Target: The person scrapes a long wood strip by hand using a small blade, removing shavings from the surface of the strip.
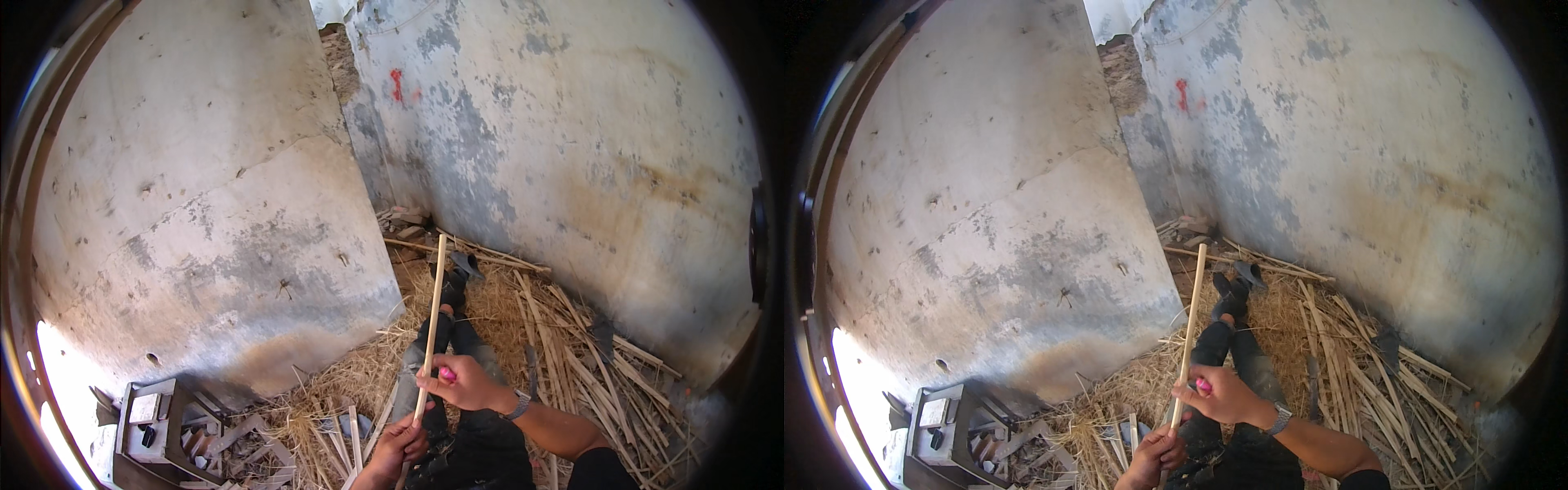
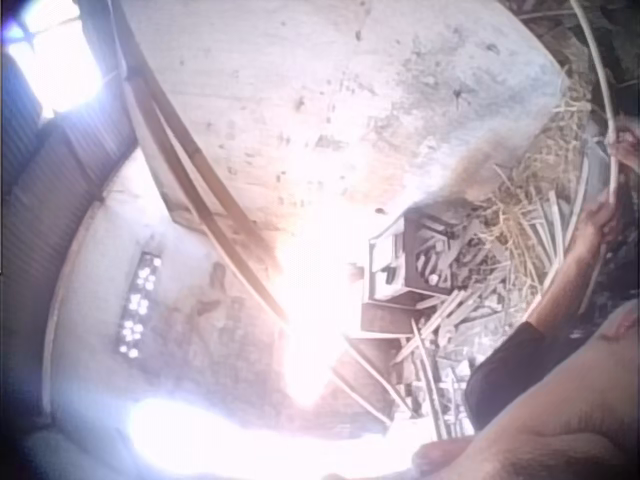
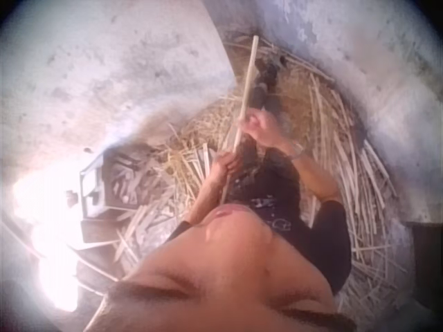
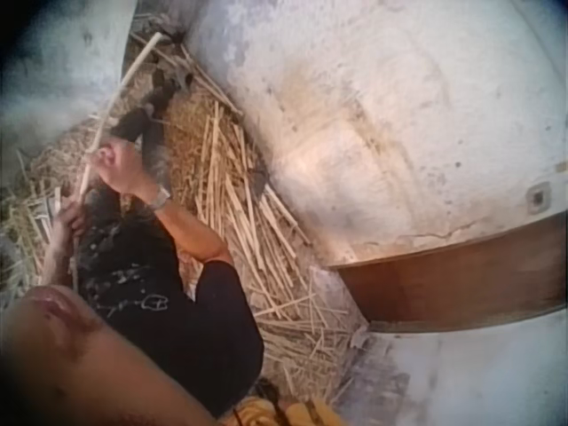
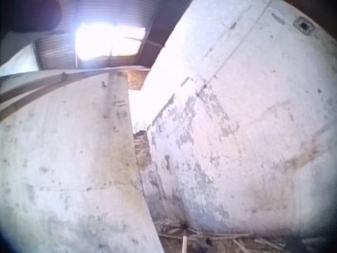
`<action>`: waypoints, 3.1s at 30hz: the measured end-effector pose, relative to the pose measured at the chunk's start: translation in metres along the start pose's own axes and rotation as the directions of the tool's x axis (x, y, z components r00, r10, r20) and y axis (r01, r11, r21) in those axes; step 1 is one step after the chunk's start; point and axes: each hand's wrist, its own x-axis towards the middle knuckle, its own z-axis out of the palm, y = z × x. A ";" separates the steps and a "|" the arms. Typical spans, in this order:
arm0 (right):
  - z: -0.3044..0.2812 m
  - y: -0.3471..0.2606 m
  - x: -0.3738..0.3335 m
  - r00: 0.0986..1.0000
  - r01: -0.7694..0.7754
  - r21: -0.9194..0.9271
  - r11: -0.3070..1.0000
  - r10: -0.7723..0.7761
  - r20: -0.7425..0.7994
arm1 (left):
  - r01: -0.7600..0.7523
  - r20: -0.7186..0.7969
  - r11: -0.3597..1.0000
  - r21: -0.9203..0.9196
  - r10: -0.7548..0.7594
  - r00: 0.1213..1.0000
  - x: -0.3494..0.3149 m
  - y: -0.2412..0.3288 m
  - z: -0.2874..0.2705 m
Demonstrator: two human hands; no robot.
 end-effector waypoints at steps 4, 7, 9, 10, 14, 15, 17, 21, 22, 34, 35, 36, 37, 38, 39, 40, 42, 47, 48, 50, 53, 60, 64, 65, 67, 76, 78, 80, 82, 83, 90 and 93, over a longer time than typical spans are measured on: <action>-0.012 -0.001 0.009 0.981 0.089 0.150 0.985 -0.061 -0.184 | -0.002 -0.095 1.000 0.026 0.005 0.996 -0.003 -0.035 -0.039; -0.026 0.005 0.013 0.966 0.060 0.128 0.990 -0.025 -0.258 | -0.008 -0.160 0.999 0.046 0.015 0.987 -0.009 -0.025 -0.012; -0.028 0.001 0.016 0.952 0.073 0.065 0.995 -0.050 -0.301 | -0.037 -0.285 0.990 0.137 0.075 0.956 -0.020 -0.028 0.006; -0.027 -0.006 0.015 0.953 0.060 0.059 0.996 -0.039 -0.302 | -0.030 -0.281 0.992 0.126 0.065 0.957 -0.021 -0.029 0.011; -0.016 -0.005 0.001 0.989 0.002 -0.060 0.998 -0.010 -0.145 | -0.066 -0.303 0.943 0.327 0.170 0.938 -0.018 -0.020 0.024; -0.009 -0.007 -0.005 0.990 0.027 -0.163 0.986 -0.049 -0.134 | -0.065 -0.272 0.919 0.388 0.181 0.945 -0.013 -0.022 0.018; 0.006 0.004 -0.015 0.970 0.079 -0.260 0.962 -0.135 -0.204 | -0.100 -0.227 0.878 0.468 0.229 0.947 -0.002 -0.026 0.013; 0.010 0.002 -0.023 0.968 0.037 -0.338 0.940 -0.117 -0.221 | -0.080 -0.325 0.771 0.632 0.358 0.875 -0.005 -0.036 0.017; 0.009 -0.001 -0.024 0.973 0.025 -0.387 0.922 -0.112 -0.202 | -0.132 -0.291 0.709 0.692 0.441 0.849 -0.003 -0.039 0.015; 0.008 -0.007 -0.030 0.974 0.023 -0.488 0.872 -0.129 -0.184 | -0.140 -0.146 0.368 0.919 0.650 0.746 -0.006 -0.046 0.005; 0.007 -0.008 -0.031 0.979 0.002 -0.493 0.870 -0.103 -0.177 | 0.027 -0.264 0.428 0.903 0.504 0.823 -0.014 -0.031 0.021; 0.006 -0.010 -0.031 0.978 0.008 -0.500 0.866 -0.111 -0.176 | 0.195 -0.376 0.459 0.867 0.344 0.861 -0.020 -0.019 0.033; 0.006 -0.011 -0.031 0.984 -0.022 -0.510 0.860 -0.072 -0.163 | 0.187 -0.371 0.460 0.868 0.350 0.860 -0.020 -0.019 0.034; 0.006 -0.010 -0.032 0.988 -0.052 -0.520 0.853 -0.032 -0.152 | 0.184 -0.378 0.484 0.855 0.340 0.861 -0.020 -0.019 0.035; 0.007 -0.009 -0.032 0.988 -0.045 -0.525 0.850 -0.039 -0.148 | 0.183 -0.388 0.509 0.841 0.331 0.860 -0.020 -0.022 0.035; 0.008 -0.006 -0.032 0.985 -0.021 -0.522 0.853 -0.072 -0.157 | 0.178 -0.386 0.511 0.841 0.335 0.860 -0.018 -0.030 0.030; 0.009 -0.004 -0.032 0.981 0.004 -0.520 0.854 -0.105 -0.165 | -0.203 -0.133 0.406 0.891 0.662 0.738 -0.010 -0.049 0.014; 0.008 -0.015 -0.033 0.983 -0.053 -0.480 0.875 -0.040 -0.181 | -0.122 -0.183 0.473 0.873 0.548 0.816 -0.017 -0.038 0.021; 0.008 -0.014 -0.033 0.983 -0.055 -0.479 0.876 -0.037 -0.181 | -0.017 -0.259 0.553 0.833 0.417 0.871 -0.022 -0.027 0.033; 0.008 -0.008 -0.030 0.974 0.000 -0.397 0.918 -0.090 -0.208 | -0.018 -0.278 0.597 0.802 0.400 0.873 -0.024 -0.020 0.044; 0.007 0.001 -0.030 0.977 -0.039 -0.378 0.925 -0.044 -0.210 | 0.009 -0.293 0.599 0.801 0.380 0.877 -0.018 -0.026 0.038; 0.015 0.032 -0.024 0.976 -0.096 -0.370 0.924 0.015 -0.217 | 0.133 -0.379 0.645 0.753 0.260 0.888 -0.015 -0.010 0.058; 0.019 0.039 -0.022 0.974 -0.144 -0.387 0.911 0.063 -0.216 | 0.052 -0.289 0.525 0.849 0.380 0.879 -0.006 -0.020 0.046; 0.019 0.041 -0.022 0.975 -0.153 -0.402 0.903 0.070 -0.213 | 0.073 -0.323 0.610 0.789 0.312 0.893 -0.006 -0.017 0.048; 0.020 0.046 -0.023 0.972 -0.162 -0.395 0.904 0.077 -0.221 | 0.106 -0.347 0.677 0.728 0.232 0.909 -0.003 -0.012 0.053; 0.020 0.047 -0.032 0.976 -0.174 -0.322 0.931 0.119 -0.183 | 0.214 -0.387 0.660 0.720 0.126 0.913 0.001 -0.024 0.054; 0.022 0.043 -0.033 0.979 -0.179 -0.286 0.941 0.140 -0.151 | 0.325 -0.468 0.671 0.667 0.037 0.883 0.000 -0.024 0.059; 0.027 0.042 -0.032 0.979 -0.150 -0.192 0.970 0.118 -0.168 | 0.209 -0.396 0.791 0.574 0.046 0.917 -0.001 -0.040 0.038; 0.028 0.044 -0.031 0.985 -0.116 -0.178 0.977 0.090 -0.148 | 0.088 -0.323 0.890 0.447 0.070 0.944 -0.005 -0.035 0.043; 0.027 0.044 -0.030 0.987 -0.097 -0.152 0.984 0.075 -0.140 | 0.085 -0.363 0.878 0.470 0.104 0.926 -0.010 -0.033 0.047; 0.017 0.033 -0.019 0.961 0.036 -0.149 0.988 -0.075 -0.266 | -0.067 -0.204 0.826 0.560 0.216 0.955 -0.016 -0.048 0.000; 0.006 0.027 -0.015 0.968 0.035 -0.125 0.992 -0.064 -0.241 | -0.173 -0.093 0.803 0.570 0.272 0.958 -0.025 -0.039 0.007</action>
